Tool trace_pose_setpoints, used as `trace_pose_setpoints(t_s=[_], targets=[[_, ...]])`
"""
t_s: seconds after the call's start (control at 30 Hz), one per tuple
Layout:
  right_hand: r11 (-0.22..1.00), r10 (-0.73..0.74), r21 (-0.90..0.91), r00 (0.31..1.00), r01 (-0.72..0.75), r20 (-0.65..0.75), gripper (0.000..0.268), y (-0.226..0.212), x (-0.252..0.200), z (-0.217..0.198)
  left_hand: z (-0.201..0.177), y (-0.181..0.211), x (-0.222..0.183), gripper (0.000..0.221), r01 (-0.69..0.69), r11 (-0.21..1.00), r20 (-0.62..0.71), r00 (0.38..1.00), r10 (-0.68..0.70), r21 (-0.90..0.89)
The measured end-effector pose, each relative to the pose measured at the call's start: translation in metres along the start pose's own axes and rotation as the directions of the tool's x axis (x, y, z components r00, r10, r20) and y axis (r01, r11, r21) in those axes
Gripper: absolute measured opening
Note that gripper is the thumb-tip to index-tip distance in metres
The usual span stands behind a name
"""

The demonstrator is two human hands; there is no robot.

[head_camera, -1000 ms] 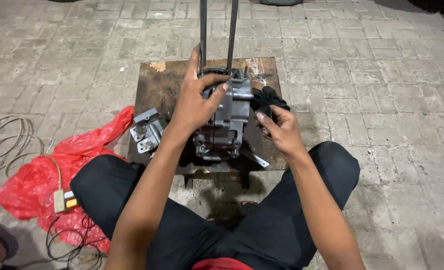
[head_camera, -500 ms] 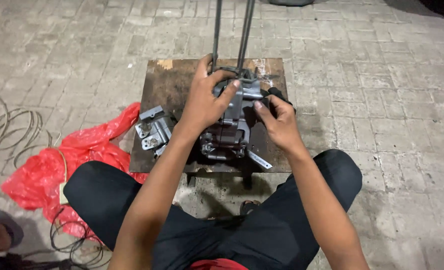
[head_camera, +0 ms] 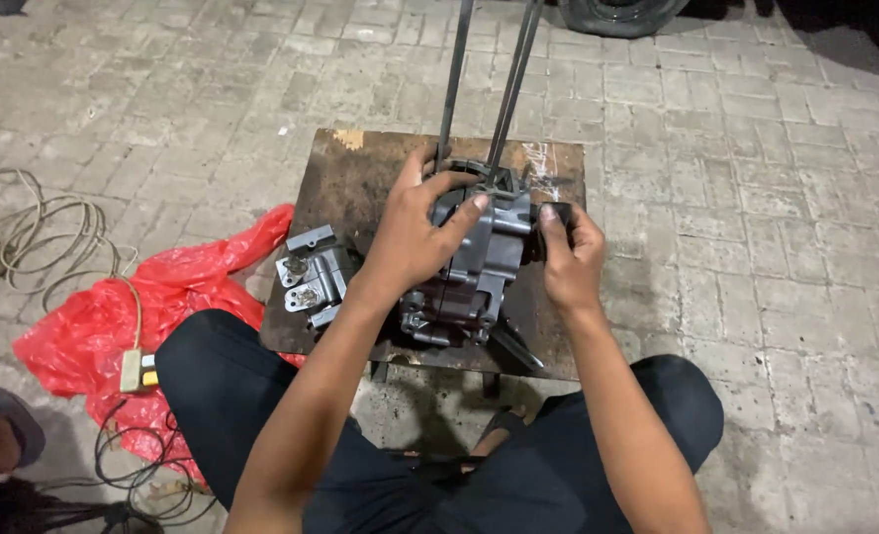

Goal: The person is cleaning and scraping the mating surface of an engine crankcase using a small abrasive tool to prepare it for assembly.

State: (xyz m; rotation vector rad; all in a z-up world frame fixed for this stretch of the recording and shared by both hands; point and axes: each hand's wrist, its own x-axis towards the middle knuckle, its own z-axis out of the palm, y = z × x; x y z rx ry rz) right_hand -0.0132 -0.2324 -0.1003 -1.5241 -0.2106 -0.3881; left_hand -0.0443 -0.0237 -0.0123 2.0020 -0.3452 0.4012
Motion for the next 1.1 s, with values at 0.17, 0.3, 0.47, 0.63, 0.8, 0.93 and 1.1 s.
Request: trace_pose_setpoints(t_s=[0.17, 0.3, 0.47, 0.63, 0.8, 0.93, 1.1], targets=[[0.995, -0.101, 0.014, 0.99, 0.103, -0.098, 0.031, 0.009, 0.029, 0.005, 0.001, -0.004, 0.0, 0.049, -0.011, 1.0, -0.01, 1.0, 0.011, 0.001], [0.991, -0.135, -0.011, 0.968, 0.136, -0.21, 0.034, 0.024, 0.04, 0.001, -0.005, 0.002, -0.004, 0.051, 0.013, 1.0, -0.009, 1.0, -0.013, -0.004], [0.991, -0.102, -0.11, 0.964, 0.077, -0.244, 0.034, 0.057, 0.043, -0.002, -0.011, 0.018, -0.001, 0.042, 0.013, 0.996, 0.0, 1.0, -0.013, -0.084], [0.988, -0.08, -0.146, 0.982, 0.055, -0.172, 0.028, 0.088, 0.035, -0.004, -0.004, -0.009, 0.0, 0.033, -0.002, 0.997, -0.006, 1.0, 0.001, -0.083], [0.937, -0.135, -0.332, 0.99, 0.111, -0.05, 0.02, 0.105, 0.017, -0.021, -0.001, -0.006, -0.001, 0.037, -0.008, 1.0, -0.051, 0.999, 0.007, -0.024], [0.953, -0.019, -0.304, 0.996, -0.008, -0.087, 0.019, 0.093, 0.006, -0.014, -0.007, 0.004, 0.007, 0.035, 0.06, 0.995, -0.007, 0.998, -0.06, -0.074], [0.803, -0.235, -0.58, 0.967, 0.136, -0.097, 0.022, 0.07, 0.012, -0.024, -0.006, -0.013, -0.007, 0.044, 0.055, 0.995, 0.014, 0.998, -0.056, 0.082]])
